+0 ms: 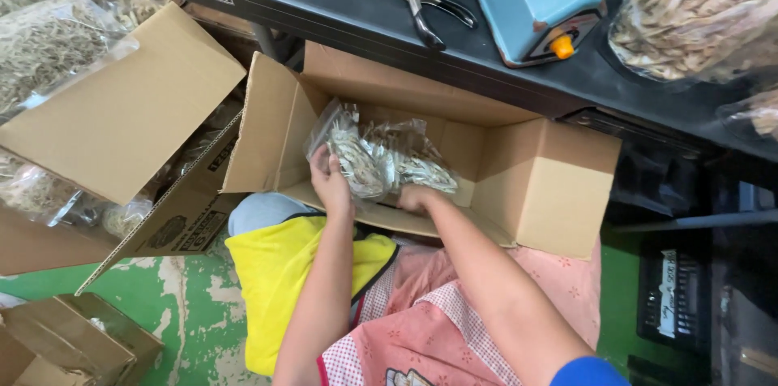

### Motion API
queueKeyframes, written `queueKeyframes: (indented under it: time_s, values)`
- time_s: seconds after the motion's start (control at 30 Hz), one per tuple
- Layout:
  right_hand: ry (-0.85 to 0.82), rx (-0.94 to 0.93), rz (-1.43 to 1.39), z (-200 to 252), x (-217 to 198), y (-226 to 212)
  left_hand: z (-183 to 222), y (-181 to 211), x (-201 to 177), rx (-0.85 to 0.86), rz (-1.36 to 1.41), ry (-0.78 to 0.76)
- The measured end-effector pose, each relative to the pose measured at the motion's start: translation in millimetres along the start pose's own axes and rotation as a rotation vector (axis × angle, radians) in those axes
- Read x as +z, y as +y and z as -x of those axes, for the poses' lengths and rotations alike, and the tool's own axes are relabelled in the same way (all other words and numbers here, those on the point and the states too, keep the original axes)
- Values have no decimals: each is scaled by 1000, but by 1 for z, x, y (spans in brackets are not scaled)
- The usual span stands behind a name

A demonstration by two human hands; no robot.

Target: The person is packing small bags of dried fish into larger bags, using a hole puncher on the small bags, and sealing bags with an impulse sealer.

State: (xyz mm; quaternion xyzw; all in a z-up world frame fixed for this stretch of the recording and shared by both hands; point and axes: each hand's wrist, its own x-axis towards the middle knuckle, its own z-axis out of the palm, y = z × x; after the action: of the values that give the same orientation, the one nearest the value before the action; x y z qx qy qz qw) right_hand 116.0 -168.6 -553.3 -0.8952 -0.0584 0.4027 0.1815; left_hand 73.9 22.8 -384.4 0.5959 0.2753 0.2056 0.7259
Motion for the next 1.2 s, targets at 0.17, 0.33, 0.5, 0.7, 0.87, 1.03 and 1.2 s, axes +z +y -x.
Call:
queueKeyframes:
  time_s: [0.17,0.33,0.5,0.7,0.87,1.03,1.2]
  values:
    - [-174,10,190,19,-15,-2,-9,-16,-2,41,-52,46]
    - [79,186,49,15,-51,-3,-10,-13,1,10,-70,69]
    - [105,176,-44,-44,-10,-5,-10,-4,8,33,-183,50]
    - [58,417,-1444,-72,1,19,13,31,11,100,-296,-4]
    - [214,464,-2241,-71,-6,-1,9,11,14,88,-321,-6]
    - [328,440,-2184,-151,51,40,2,10,10,56,-294,-7]
    - [481,349,-2029,-45,0,4,-3,-6,11,32,-281,2]
